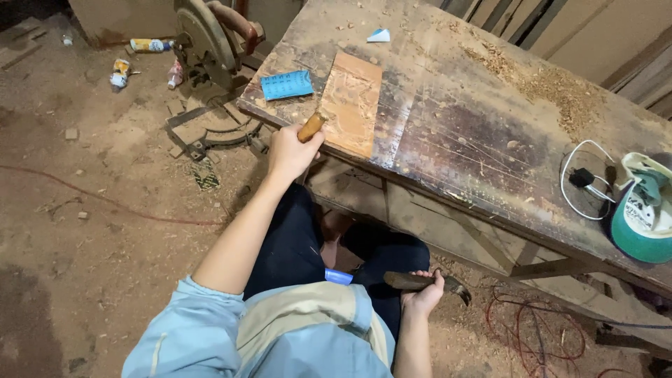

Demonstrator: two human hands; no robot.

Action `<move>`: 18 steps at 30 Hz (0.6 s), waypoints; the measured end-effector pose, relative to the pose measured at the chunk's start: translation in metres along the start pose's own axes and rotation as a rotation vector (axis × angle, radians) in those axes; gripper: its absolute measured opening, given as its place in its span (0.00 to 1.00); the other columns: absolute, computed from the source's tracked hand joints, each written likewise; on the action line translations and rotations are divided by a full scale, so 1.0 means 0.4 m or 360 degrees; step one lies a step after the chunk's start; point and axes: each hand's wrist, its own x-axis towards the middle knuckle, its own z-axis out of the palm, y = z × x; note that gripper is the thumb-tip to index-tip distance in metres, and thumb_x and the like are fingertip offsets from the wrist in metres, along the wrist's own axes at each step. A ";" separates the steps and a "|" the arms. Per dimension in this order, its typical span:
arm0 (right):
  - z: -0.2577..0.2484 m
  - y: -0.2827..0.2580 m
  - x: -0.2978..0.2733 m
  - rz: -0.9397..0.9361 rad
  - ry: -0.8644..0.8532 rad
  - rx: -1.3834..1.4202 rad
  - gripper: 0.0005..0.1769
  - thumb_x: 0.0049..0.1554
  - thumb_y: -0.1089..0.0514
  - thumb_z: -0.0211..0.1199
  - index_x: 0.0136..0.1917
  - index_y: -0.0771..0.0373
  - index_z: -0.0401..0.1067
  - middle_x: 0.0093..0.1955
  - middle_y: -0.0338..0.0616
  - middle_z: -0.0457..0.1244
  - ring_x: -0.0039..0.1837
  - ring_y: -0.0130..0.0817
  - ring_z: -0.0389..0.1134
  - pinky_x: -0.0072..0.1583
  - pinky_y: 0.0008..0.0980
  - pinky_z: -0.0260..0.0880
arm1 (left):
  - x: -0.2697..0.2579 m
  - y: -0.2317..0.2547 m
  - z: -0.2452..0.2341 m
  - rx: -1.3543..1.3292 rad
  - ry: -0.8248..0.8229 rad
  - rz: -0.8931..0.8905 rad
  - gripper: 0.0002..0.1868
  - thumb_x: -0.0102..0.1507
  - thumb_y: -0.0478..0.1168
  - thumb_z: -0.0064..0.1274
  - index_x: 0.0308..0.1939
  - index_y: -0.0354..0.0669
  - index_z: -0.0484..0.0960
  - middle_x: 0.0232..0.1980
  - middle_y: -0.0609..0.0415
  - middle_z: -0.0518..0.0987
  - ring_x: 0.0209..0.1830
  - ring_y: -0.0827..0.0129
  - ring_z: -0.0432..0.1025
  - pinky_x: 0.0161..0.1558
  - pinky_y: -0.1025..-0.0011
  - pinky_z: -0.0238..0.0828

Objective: Using a hammer and chisel to carve and shape a piece of wood on a workbench.

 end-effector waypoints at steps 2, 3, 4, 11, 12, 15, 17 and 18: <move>-0.006 0.001 -0.001 0.0007 0.0001 -0.0014 0.15 0.62 0.49 0.56 0.34 0.49 0.61 0.30 0.28 0.56 0.35 0.25 0.61 0.45 0.28 0.63 | 0.000 -0.019 -0.003 -0.0001 -0.0069 -0.0053 0.14 0.61 0.54 0.51 0.25 0.54 0.78 0.18 0.65 0.79 0.23 0.79 0.79 0.34 0.80 0.71; -0.007 0.001 0.002 0.0002 0.0002 -0.0002 0.14 0.62 0.50 0.56 0.35 0.49 0.61 0.30 0.28 0.56 0.34 0.24 0.60 0.44 0.28 0.63 | 0.004 -0.028 -0.004 0.0159 -0.0077 0.0018 0.21 0.61 0.60 0.51 0.22 0.52 0.75 0.19 0.61 0.76 0.22 0.73 0.72 0.31 0.74 0.64; -0.007 0.001 0.005 -0.0004 0.0002 0.0010 0.14 0.62 0.51 0.57 0.35 0.49 0.61 0.30 0.27 0.56 0.33 0.24 0.60 0.44 0.28 0.63 | 0.009 -0.038 -0.005 0.0318 -0.0085 0.0090 0.27 0.60 0.65 0.51 0.19 0.50 0.73 0.19 0.58 0.72 0.21 0.67 0.66 0.27 0.68 0.57; 0.011 -0.012 -0.063 -0.0143 0.0036 -0.0303 0.21 0.61 0.48 0.63 0.28 0.48 0.63 0.26 0.29 0.58 0.32 0.24 0.63 0.41 0.25 0.66 | 0.029 -0.066 -0.021 0.0200 0.0177 0.0295 0.14 0.57 0.48 0.63 0.39 0.42 0.87 0.32 0.42 0.82 0.42 0.46 0.78 0.37 0.55 0.73; -0.005 -0.022 -0.080 -0.0087 0.0030 -0.0195 0.18 0.61 0.50 0.60 0.31 0.50 0.62 0.28 0.31 0.56 0.32 0.26 0.60 0.41 0.27 0.63 | 0.026 -0.057 -0.027 0.0130 0.0185 0.0772 0.14 0.59 0.44 0.65 0.43 0.38 0.86 0.39 0.44 0.83 0.43 0.54 0.78 0.42 0.61 0.73; 0.061 -0.008 -0.107 -0.0060 0.0012 -0.0057 0.15 0.63 0.53 0.56 0.34 0.52 0.61 0.30 0.32 0.55 0.33 0.27 0.58 0.41 0.28 0.62 | 0.111 -0.017 -0.017 0.0077 0.0156 0.1344 0.13 0.61 0.35 0.65 0.48 0.35 0.85 0.39 0.49 0.81 0.36 0.63 0.74 0.39 0.68 0.67; 0.060 -0.016 -0.122 -0.0082 0.0057 -0.0103 0.16 0.65 0.54 0.56 0.35 0.51 0.61 0.30 0.32 0.56 0.33 0.27 0.60 0.41 0.28 0.63 | 0.141 0.004 0.009 0.0092 0.0096 0.1355 0.11 0.60 0.31 0.62 0.47 0.35 0.85 0.31 0.52 0.77 0.28 0.64 0.70 0.30 0.69 0.59; 0.047 -0.018 -0.114 -0.0073 0.0033 -0.0128 0.16 0.65 0.53 0.56 0.35 0.51 0.60 0.30 0.32 0.54 0.33 0.27 0.58 0.40 0.28 0.61 | 0.152 0.021 0.019 0.0018 0.0019 0.1316 0.10 0.65 0.39 0.62 0.36 0.39 0.76 0.26 0.55 0.66 0.25 0.70 0.59 0.29 0.70 0.50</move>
